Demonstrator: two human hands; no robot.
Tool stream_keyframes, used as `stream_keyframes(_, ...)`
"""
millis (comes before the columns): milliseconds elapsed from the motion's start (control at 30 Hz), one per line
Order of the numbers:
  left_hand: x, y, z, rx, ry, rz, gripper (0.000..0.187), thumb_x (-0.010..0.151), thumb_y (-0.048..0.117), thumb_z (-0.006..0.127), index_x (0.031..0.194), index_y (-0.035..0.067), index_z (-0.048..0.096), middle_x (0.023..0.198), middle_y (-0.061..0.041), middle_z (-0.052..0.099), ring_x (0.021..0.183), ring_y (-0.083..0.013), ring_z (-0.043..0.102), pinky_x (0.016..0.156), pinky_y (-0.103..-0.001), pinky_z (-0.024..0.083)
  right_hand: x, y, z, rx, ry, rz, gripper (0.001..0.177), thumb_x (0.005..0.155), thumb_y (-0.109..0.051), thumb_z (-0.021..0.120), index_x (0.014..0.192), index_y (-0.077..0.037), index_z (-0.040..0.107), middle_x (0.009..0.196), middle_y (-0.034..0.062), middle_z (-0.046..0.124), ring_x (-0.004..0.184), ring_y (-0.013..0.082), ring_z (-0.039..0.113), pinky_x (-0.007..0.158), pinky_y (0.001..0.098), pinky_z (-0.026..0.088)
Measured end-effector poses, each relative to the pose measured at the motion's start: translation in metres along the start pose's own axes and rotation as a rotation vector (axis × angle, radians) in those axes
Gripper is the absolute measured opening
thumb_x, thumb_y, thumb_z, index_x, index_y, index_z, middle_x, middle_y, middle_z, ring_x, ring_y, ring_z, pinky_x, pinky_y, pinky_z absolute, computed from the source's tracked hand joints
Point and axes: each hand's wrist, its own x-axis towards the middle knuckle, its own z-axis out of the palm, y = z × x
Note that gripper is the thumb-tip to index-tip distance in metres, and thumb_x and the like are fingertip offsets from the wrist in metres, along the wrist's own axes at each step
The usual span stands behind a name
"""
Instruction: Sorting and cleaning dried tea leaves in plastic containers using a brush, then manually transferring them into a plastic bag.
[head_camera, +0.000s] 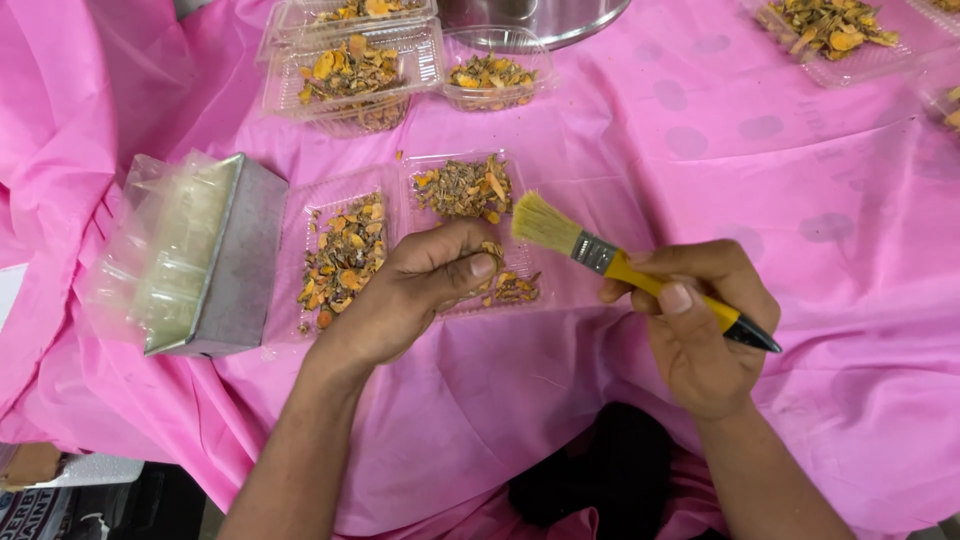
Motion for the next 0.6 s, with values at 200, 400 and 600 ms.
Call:
stream_keyframes(200,0.005,0.005,-0.009,0.200,-0.113,0.017,0.020,0.105,0.022,0.055,0.087,0.014,0.053,0.084,0.006,0.043,0.081,-0.0084,0.041,0.076,-0.024,0.033,0.012,-0.003,-0.020,0.013,-0.116,0.090,0.018,0.097,-0.006,0.058,0.105,0.010,0.061,0.099,0.0290,0.072,0.070,0.0291,0.073,0.064,0.0264,0.059)
stream_keyframes(400,0.008,0.008,-0.014,0.281,-0.074,-0.031,0.015,0.105,0.022,0.055,0.096,0.011,0.060,0.090,0.005,0.050,0.086,-0.0084,0.047,0.079,-0.023,0.038,0.009,-0.005,0.001,-0.073,-0.235,0.155,0.019,0.100,-0.008,0.059,0.109,0.008,0.065,0.093,0.0199,0.071,0.077,0.0303,0.075,0.071,0.0360,0.069)
stream_keyframes(600,0.006,0.012,-0.009,0.259,-0.012,-0.040,0.018,0.104,0.028,0.056,0.095,0.013,0.060,0.086,0.006,0.048,0.080,-0.0078,0.042,0.075,-0.024,0.035,0.002,0.008,0.006,-0.131,0.052,-0.023,0.026,0.104,-0.020,0.061,0.109,0.005,0.056,0.095,0.0177,0.067,0.077,0.0261,0.076,0.070,0.0294,0.068)
